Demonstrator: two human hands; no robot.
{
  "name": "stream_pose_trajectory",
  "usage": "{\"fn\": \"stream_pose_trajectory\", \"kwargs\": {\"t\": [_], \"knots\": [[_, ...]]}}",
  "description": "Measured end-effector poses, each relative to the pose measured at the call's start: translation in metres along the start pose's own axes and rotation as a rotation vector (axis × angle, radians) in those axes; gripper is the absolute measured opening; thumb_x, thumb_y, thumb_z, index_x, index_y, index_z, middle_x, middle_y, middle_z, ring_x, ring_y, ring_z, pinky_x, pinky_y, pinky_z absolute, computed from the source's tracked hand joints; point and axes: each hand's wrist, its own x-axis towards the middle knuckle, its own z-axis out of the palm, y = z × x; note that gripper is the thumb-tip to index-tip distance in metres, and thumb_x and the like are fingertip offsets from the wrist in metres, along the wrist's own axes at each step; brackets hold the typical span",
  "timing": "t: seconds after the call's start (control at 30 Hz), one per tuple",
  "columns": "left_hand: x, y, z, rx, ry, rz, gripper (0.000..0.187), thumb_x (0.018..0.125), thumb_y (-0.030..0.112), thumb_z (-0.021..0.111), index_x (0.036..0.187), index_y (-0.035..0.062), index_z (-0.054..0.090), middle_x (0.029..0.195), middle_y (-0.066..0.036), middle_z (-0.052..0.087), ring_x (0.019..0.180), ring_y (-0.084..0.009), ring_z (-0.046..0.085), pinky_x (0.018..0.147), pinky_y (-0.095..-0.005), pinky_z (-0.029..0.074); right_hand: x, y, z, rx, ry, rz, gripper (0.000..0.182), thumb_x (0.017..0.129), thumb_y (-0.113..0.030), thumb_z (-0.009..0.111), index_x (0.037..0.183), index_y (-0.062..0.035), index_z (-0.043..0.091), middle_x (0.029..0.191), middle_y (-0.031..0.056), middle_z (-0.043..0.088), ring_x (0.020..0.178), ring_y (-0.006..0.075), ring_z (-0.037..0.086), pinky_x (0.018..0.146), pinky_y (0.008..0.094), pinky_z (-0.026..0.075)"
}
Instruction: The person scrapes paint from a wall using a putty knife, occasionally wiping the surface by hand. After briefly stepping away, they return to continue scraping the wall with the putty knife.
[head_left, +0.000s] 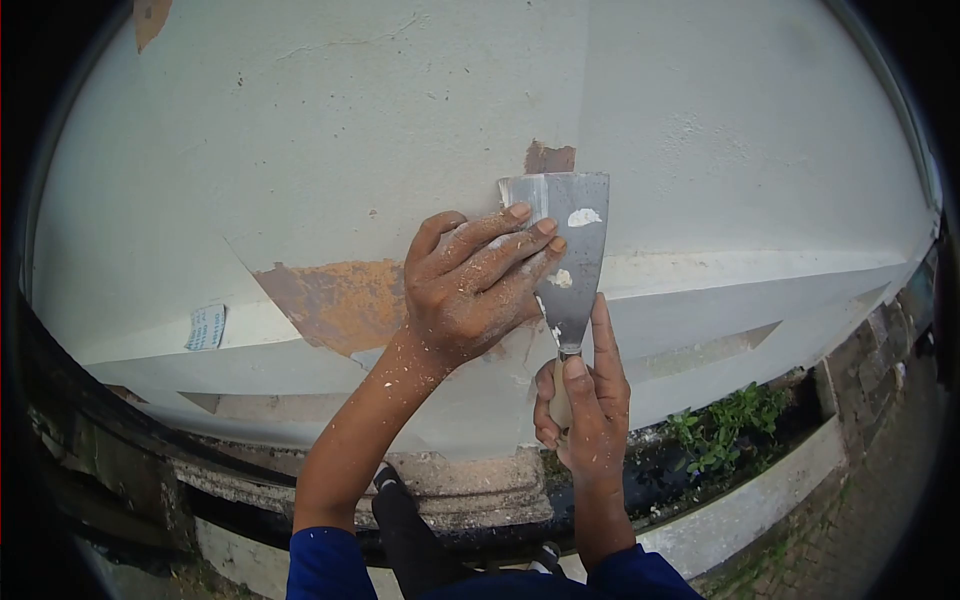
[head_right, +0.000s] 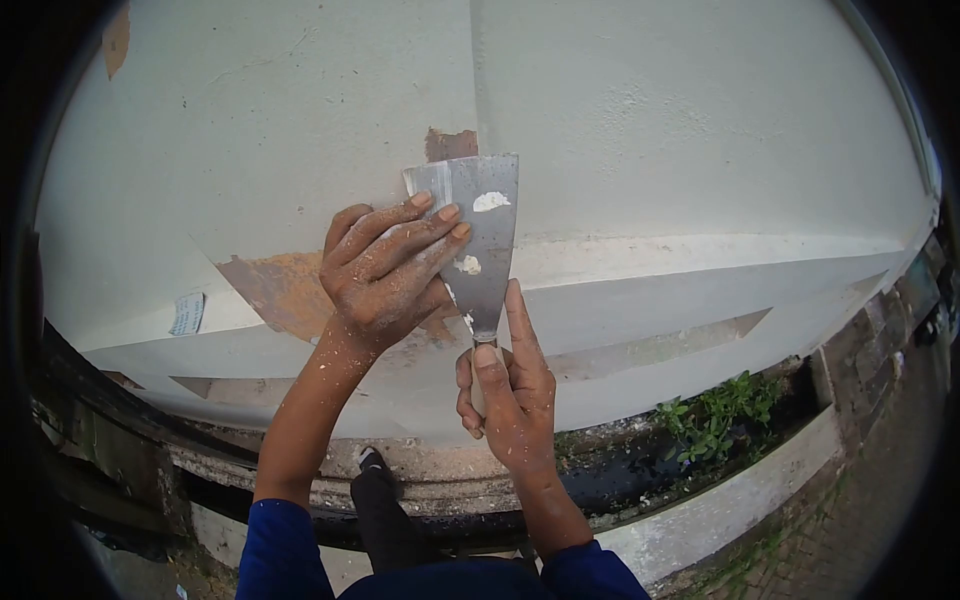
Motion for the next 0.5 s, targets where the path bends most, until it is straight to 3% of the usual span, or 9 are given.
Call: {"fn": "stream_pose_trajectory", "kwargs": {"t": [0.2, 0.5], "knots": [[-0.018, 0.011, 0.003, -0.066, -0.066, -0.048, 0.033, 0.063, 0.042, 0.073, 0.090, 0.0227, 0.073, 0.100, 0.008, 0.071, 0.103, -0.0123, 0.063, 0.082, -0.0317, 0.049, -0.018, 0.013, -0.007, -0.035, 0.033, 0.019, 0.057, 0.100, -0.017, 0.041, 0.149, -0.0039, 0.014, 0.070, 0.0044, 0.052, 0.046, 0.0045, 0.045, 0.037, 0.0186, 0.037], [-0.008, 0.001, 0.006, -0.061, -0.005, 0.005, 0.035, 0.063, 0.043, 0.072, 0.089, 0.0184, 0.074, 0.100, 0.004, 0.071, 0.099, -0.0140, 0.064, 0.076, -0.0310, 0.050, -0.008, 0.010, -0.003, -0.064, 0.049, 0.013, 0.058, 0.099, -0.016, 0.041, 0.149, -0.0062, 0.014, 0.071, 0.0061, 0.051, 0.041, 0.0057, 0.043, 0.034, 0.0191, 0.035]]}}
